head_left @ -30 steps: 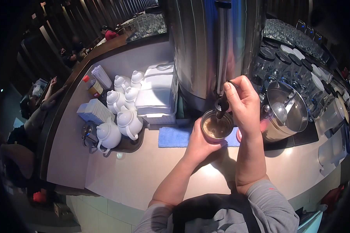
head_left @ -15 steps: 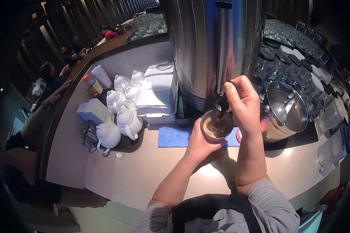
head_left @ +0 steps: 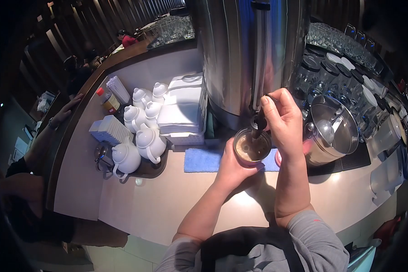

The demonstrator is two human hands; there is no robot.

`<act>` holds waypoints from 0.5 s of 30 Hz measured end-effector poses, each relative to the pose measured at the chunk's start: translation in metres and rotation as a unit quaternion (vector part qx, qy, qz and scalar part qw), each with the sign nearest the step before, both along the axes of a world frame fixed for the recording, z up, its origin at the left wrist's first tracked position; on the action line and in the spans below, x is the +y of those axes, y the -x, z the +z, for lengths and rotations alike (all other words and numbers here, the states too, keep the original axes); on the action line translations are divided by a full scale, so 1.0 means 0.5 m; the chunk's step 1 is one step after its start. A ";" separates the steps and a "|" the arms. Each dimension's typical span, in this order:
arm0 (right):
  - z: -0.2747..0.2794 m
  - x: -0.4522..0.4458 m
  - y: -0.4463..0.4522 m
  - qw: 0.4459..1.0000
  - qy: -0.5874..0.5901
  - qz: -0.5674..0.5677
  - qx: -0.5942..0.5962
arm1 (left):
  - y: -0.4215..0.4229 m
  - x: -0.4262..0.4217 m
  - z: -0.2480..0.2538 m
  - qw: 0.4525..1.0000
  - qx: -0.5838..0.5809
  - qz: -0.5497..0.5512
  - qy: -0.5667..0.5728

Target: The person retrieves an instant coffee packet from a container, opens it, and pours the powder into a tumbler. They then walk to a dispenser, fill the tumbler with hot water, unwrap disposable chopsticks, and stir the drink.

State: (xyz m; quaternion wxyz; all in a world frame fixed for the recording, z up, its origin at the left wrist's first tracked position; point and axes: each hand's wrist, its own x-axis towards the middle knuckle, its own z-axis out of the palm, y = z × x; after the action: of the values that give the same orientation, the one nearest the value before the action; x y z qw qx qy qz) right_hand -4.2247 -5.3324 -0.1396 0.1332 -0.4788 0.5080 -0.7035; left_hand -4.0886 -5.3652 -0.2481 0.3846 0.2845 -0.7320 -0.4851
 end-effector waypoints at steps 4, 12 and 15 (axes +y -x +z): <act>0.000 0.000 -0.001 1.000 0.008 0.004 -0.005 | 0.000 0.003 0.004 1.000 0.001 0.002 -0.004; -0.001 -0.003 -0.001 1.000 0.012 -0.001 0.001 | 0.000 0.006 0.009 1.000 -0.010 0.011 -0.001; -0.002 -0.003 0.001 1.000 0.008 -0.003 0.003 | 0.001 0.005 0.005 1.000 -0.004 0.008 -0.003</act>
State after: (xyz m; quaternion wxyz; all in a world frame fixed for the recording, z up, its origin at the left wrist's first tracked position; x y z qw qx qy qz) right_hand -4.2250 -5.3338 -0.1407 0.1259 -0.4801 0.5042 -0.7067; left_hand -4.0892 -5.3626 -0.2454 0.3846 0.2932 -0.7295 -0.4837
